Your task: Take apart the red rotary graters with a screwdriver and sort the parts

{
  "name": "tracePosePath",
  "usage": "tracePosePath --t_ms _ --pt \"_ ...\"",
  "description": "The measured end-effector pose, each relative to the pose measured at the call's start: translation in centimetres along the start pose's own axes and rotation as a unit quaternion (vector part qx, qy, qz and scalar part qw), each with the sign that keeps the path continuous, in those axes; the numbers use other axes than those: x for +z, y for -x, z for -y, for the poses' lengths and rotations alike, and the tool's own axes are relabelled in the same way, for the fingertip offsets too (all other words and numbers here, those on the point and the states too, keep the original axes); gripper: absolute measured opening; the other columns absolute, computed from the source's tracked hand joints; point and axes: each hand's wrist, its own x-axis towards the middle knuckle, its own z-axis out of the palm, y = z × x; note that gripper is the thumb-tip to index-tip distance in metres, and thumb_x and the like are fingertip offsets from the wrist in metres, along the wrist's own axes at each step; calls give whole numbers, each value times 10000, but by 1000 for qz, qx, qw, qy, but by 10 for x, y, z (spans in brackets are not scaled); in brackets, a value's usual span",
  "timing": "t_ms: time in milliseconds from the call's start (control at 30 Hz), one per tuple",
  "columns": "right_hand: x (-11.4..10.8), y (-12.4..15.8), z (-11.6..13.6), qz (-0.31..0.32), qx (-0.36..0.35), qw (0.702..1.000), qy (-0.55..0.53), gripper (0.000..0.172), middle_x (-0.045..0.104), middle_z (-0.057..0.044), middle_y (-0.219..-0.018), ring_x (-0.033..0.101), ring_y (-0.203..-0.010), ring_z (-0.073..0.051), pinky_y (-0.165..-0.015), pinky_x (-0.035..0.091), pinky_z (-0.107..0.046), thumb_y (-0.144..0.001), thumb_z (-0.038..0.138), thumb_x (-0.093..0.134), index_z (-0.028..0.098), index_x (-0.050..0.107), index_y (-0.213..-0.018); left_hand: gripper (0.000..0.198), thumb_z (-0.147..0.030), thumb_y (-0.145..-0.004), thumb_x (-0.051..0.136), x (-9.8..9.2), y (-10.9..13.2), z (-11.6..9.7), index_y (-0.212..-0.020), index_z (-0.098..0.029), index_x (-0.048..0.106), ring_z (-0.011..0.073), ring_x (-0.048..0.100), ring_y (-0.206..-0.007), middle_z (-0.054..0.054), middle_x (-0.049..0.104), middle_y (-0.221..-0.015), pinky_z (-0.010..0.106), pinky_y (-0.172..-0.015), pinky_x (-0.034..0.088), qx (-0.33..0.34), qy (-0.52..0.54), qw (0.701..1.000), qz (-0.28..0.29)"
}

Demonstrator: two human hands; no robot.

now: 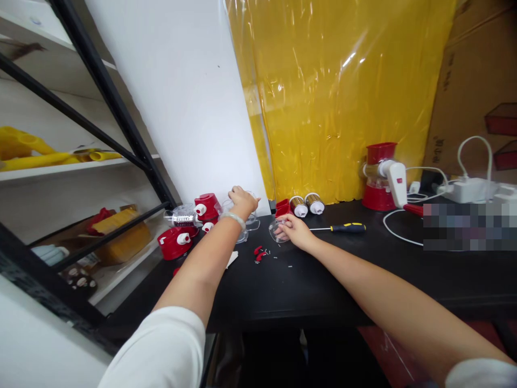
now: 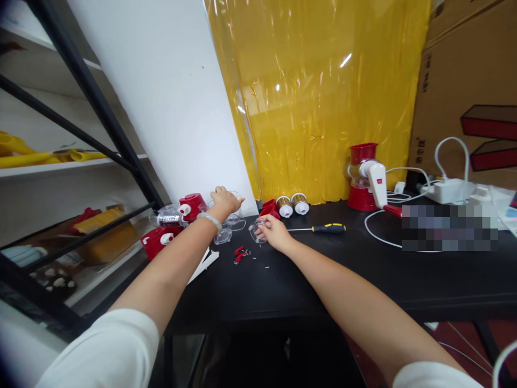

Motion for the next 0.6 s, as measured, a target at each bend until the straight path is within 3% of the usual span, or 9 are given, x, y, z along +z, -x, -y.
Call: tracePosePath --t_ms 133,333,467,600 --pt "0 1 0 2 0 1000 -3 175 691 26 -663 693 -559 -119 -504 537 -202 -818 199 632 195 567 -980 657 -595 -806 530 -1 2 6 -1251 -119 612 384 407 -1257 251 496 -1373 512 -1009 317 21 3 1000 2" --pt "0 2 2 8 -2 1000 -3 220 703 21 -670 694 -553 -128 -499 543 -215 -788 245 673 195 568 -975 653 -594 -824 463 2 1 9 -1207 -94 635 372 581 -1123 256 620 -1225 506 -965 394 -5 44 999 13" --pt "1 3 3 9 -4 1000 -7 203 697 26 -663 694 -560 -124 -515 548 -219 -803 232 646 195 557 -982 665 -631 -814 439 7 -4 9 -1183 -124 659 423 555 -1164 259 635 -1217 671 -1067 184 -23 51 998 7" --pt "1 4 2 10 -6 1000 -9 204 696 25 -663 695 -561 -129 -525 555 -231 -806 241 640 199 551 -984 733 -710 -757 449 7 -9 10 -1219 -178 651 464 411 -1310 244 546 -1362 723 -1075 70 -8 48 998 36"
